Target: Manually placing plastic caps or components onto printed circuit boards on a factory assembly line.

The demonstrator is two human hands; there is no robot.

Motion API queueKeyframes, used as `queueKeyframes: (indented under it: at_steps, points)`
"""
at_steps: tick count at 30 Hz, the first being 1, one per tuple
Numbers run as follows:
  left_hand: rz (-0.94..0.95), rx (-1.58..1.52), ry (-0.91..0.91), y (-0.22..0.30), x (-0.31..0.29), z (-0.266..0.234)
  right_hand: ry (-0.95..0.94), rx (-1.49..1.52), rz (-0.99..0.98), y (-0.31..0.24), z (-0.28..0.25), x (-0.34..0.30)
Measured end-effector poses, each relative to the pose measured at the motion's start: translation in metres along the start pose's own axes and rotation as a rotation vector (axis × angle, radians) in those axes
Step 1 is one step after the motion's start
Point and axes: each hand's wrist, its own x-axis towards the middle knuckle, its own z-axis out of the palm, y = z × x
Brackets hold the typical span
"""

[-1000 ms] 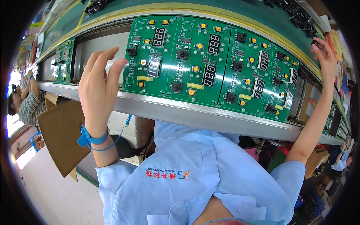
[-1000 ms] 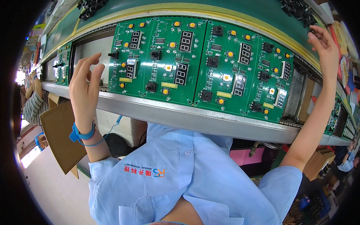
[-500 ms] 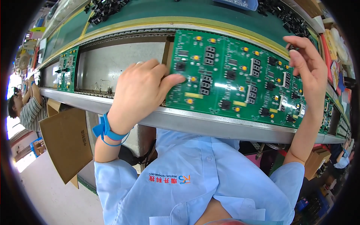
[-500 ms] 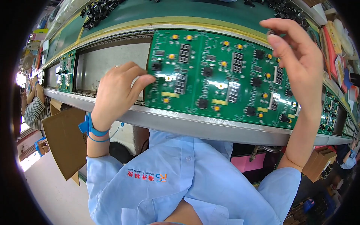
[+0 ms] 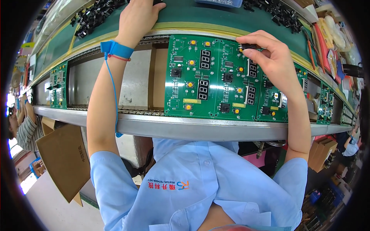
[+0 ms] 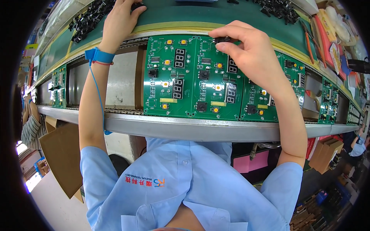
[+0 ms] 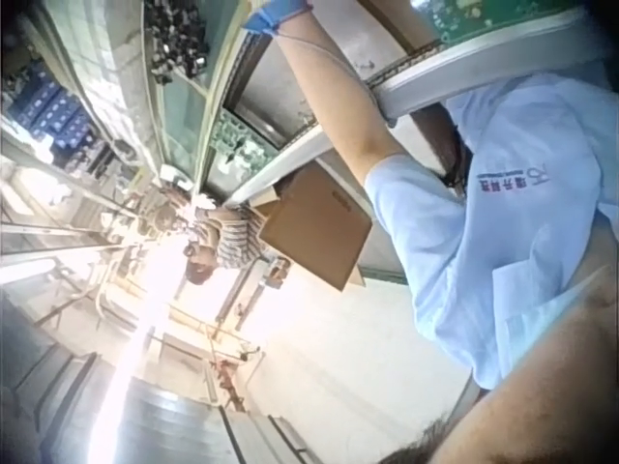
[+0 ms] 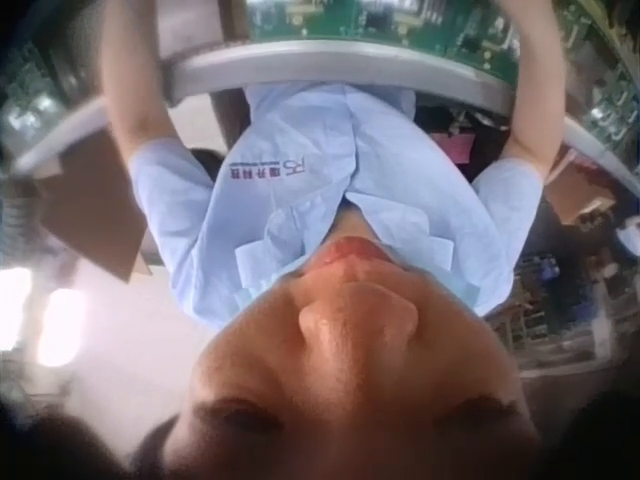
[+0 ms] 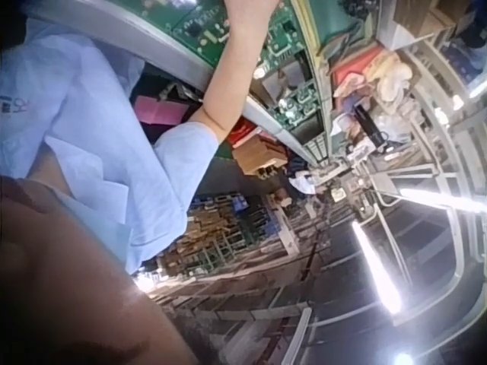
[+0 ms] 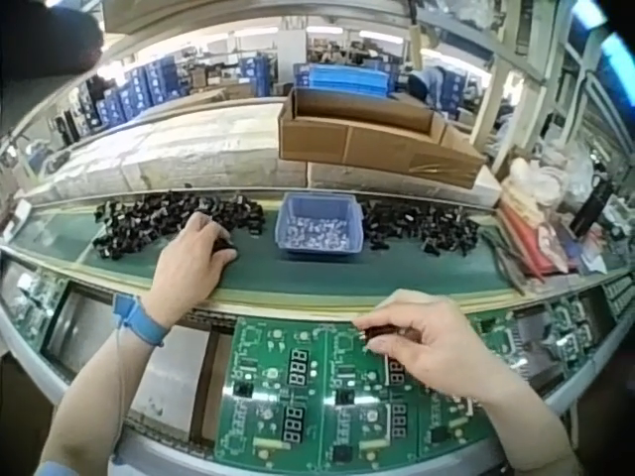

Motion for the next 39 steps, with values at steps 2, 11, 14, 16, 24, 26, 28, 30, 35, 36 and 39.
queueKeyframes:
  at_steps: [2,11,14,16,24,26,28,30,35,36,39]
  points:
    - [0.011,-0.018,-0.004,0.001,-0.001,-0.006,0.031,-0.201,0.027,0.001,0.006,0.001]
    - [-0.3,-0.731,-0.083,0.021,-0.022,-0.041,0.079,-0.45,-0.215,0.006,0.029,0.007]
    - [-0.337,-0.822,-0.172,0.021,-0.029,-0.046,0.078,-0.596,-0.293,0.006,0.032,0.011]
    - [-0.368,-0.865,-0.199,0.018,-0.03,-0.047,0.083,-0.701,-0.318,0.005,0.034,0.014]
    - [-0.205,-0.886,-0.281,0.005,-0.036,-0.045,-0.009,-0.851,-0.279,-0.009,0.025,0.017]
    - [-0.257,-0.897,-0.259,0.013,-0.04,-0.049,0.1,-0.722,-0.293,0.003,0.003,0.025]
    - [-0.3,-0.861,-0.366,0.009,-0.044,-0.051,0.263,-0.693,0.008,0.023,-0.03,0.038]
    - [-0.295,-0.885,-0.375,0.008,-0.046,-0.045,0.377,-0.968,-0.075,0.064,-0.062,0.04]
    - [-0.264,-0.852,-0.437,0.009,-0.054,-0.036,0.37,-0.938,-0.036,0.101,-0.072,0.034]
    - [-0.329,-0.857,-0.519,0.011,-0.054,-0.039,0.316,-0.922,0.036,0.096,-0.072,0.034]
    - [-0.347,-0.817,-0.562,0.017,-0.053,-0.039,0.276,-0.878,0.076,0.085,-0.07,0.031]
